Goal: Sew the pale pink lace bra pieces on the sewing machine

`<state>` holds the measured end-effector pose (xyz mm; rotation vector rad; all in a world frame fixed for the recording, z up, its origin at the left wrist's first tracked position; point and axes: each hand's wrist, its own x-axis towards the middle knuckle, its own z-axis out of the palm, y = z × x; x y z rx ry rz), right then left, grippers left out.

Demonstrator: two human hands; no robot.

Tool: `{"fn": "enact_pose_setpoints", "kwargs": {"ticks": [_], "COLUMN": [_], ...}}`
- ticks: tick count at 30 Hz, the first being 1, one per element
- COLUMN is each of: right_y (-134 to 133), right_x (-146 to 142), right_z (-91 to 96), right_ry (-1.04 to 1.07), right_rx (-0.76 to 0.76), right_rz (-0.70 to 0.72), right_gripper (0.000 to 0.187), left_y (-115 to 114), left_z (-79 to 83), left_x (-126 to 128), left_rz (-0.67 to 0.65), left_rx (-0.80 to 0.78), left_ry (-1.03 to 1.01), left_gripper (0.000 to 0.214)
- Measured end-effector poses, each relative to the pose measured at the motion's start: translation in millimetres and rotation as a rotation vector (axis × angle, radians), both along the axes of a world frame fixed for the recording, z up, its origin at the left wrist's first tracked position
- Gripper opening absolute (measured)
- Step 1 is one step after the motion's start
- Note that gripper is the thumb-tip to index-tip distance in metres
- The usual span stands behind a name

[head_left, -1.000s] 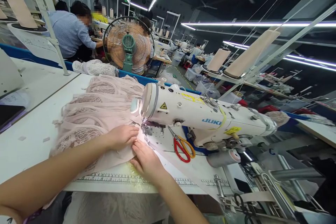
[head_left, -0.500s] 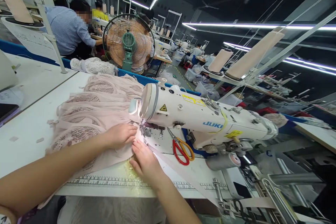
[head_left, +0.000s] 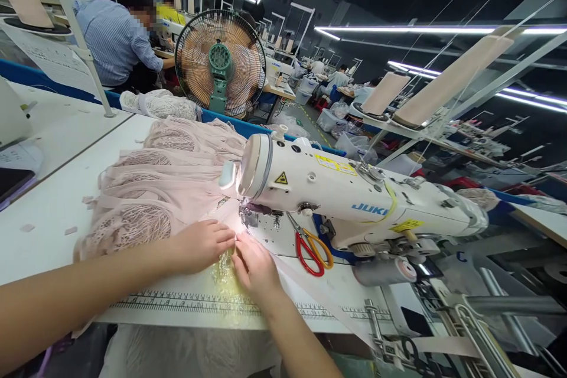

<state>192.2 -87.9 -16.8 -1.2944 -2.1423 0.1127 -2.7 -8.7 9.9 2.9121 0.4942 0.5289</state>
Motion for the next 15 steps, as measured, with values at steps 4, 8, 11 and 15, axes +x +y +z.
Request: {"fn": "enact_pose_setpoints", "kwargs": {"ticks": [4,8,11,15], "right_y": [-1,-2,-3,-4], "right_x": [-2,-4,-3,-3], "right_z": [-0.2,2.6,5.4,6.4], "right_ry": [-0.055,-0.11,-0.126,-0.118], "right_rx": [-0.034,-0.125,-0.149,-0.152], "right_rz": [0.035,0.034,0.031,0.017], "right_gripper": [0.04,0.045,0.045,0.044], "left_y": [4,19,28,39], "left_z": [-10.0,-11.6,-10.8,-11.3], "left_x": [-8,-12,-12,-12], "left_rz": [-0.023,-0.019,-0.005,0.027], "left_rx": [0.086,0.12,0.09,0.043], "left_ry": [0.086,0.118,0.114,0.14], "left_gripper": [0.031,0.032,0.035,0.037]}}
